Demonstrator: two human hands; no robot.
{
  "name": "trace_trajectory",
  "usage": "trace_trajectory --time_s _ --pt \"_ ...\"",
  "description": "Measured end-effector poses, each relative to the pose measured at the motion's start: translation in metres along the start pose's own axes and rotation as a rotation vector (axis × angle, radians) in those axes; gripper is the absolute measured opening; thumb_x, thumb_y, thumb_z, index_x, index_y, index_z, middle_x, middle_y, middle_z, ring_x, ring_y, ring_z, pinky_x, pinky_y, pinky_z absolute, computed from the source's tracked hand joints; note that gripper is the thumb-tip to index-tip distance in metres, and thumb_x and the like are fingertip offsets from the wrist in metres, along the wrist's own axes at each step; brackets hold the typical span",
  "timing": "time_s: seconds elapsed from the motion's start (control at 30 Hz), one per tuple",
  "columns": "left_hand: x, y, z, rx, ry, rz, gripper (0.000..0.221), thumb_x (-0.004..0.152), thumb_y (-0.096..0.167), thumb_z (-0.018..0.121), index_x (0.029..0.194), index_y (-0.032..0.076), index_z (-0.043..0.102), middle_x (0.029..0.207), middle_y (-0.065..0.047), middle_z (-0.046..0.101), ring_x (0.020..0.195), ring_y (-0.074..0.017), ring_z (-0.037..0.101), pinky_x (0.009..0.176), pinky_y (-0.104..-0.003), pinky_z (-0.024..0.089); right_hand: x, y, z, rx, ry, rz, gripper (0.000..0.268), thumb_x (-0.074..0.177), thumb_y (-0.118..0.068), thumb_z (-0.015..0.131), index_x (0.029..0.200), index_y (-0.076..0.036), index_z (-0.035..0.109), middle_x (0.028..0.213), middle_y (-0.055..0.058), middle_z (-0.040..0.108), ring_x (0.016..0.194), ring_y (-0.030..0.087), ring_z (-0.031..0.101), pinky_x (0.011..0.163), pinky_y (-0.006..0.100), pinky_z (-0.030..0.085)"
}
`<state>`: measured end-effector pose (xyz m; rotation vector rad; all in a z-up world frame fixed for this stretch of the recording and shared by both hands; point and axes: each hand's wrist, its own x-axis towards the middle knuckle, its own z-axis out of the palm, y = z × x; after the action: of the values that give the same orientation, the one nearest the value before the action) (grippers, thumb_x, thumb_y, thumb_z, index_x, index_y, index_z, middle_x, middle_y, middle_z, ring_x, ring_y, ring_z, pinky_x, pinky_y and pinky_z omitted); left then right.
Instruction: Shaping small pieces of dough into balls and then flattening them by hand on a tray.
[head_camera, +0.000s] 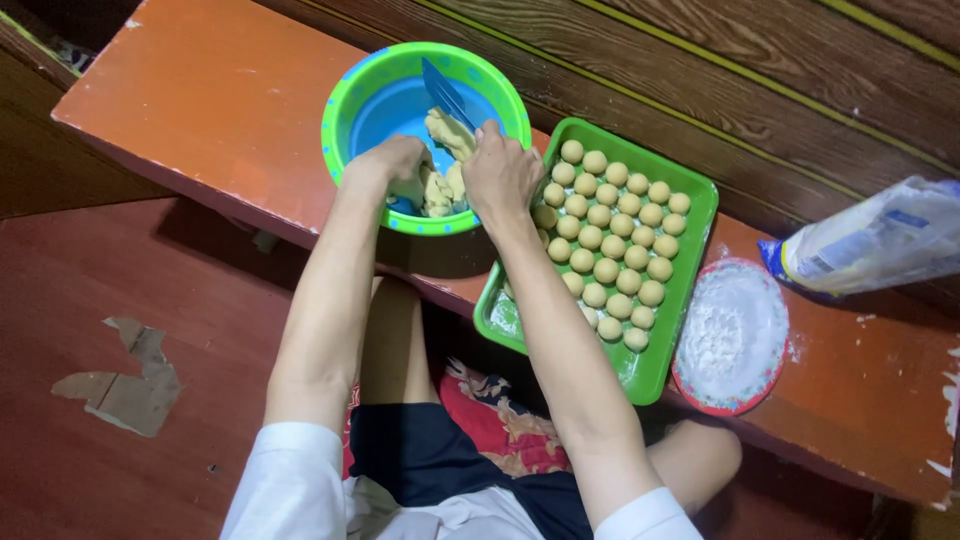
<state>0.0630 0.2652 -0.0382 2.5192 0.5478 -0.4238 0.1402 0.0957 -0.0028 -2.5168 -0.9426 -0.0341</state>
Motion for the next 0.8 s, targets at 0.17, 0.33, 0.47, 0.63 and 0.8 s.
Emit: trace_trajectory --time_s 0.17,0.33,0.47,0.63,0.8 --pt "-0.011 0.005 -0.004 -0.066 0.015 0.050 0.041 0.061 -0.003 0.075 0.100 0.009 0.068 0.087 -0.013 0.070 0.090 -0.0395 0.069 0.073 -0.051 0.057 0.000 -0.002 -0.002 0.020 -0.034 0.022 0.033 0.103 -0.030 0.032 0.102 -0.014 0.061 0.091 0.016 0.076 0.088 0.046 0.074 0.095 0.052 0.046" --pt "-0.040 0.030 -0.024 -0.206 0.078 0.093 0.036 0.067 0.002 0.056 0.099 0.016 0.059 0.090 -0.012 0.064 0.100 -0.0391 0.065 0.081 -0.053 0.050 0.005 -0.002 -0.006 0.023 -0.062 0.004 0.030 0.102 -0.027 0.035 0.101 -0.013 0.062 0.093 0.017 0.076 0.090 0.047 0.073 0.096 0.053 0.045" --pt "-0.050 0.040 -0.025 -0.388 0.004 0.135 0.062 0.071 0.018 0.074 0.131 0.018 0.061 0.129 -0.017 0.063 0.126 -0.0408 0.056 0.106 -0.055 0.045 0.006 -0.003 -0.006 0.011 -0.119 0.012 0.032 0.102 -0.030 0.035 0.102 -0.015 0.063 0.094 0.017 0.076 0.094 0.047 0.072 0.099 0.053 0.043" --pt "-0.039 0.033 -0.019 -0.227 0.034 0.109 0.061 0.073 0.012 0.082 0.132 0.020 0.064 0.123 -0.015 0.069 0.124 -0.0408 0.061 0.099 -0.052 0.051 0.008 -0.005 -0.012 0.006 -0.141 0.020 0.034 0.102 -0.032 0.036 0.105 -0.014 0.065 0.095 0.018 0.076 0.098 0.047 0.072 0.100 0.053 0.043" --pt "-0.030 0.030 -0.015 -0.204 0.180 0.114 0.027 0.096 0.035 0.063 0.089 0.009 0.067 0.078 -0.017 0.065 0.082 -0.0395 0.066 0.071 -0.050 0.046 -0.001 -0.018 -0.025 0.029 -0.163 0.029 0.032 0.102 -0.027 0.036 0.108 -0.014 0.064 0.094 0.019 0.076 0.097 0.048 0.072 0.100 0.053 0.042"
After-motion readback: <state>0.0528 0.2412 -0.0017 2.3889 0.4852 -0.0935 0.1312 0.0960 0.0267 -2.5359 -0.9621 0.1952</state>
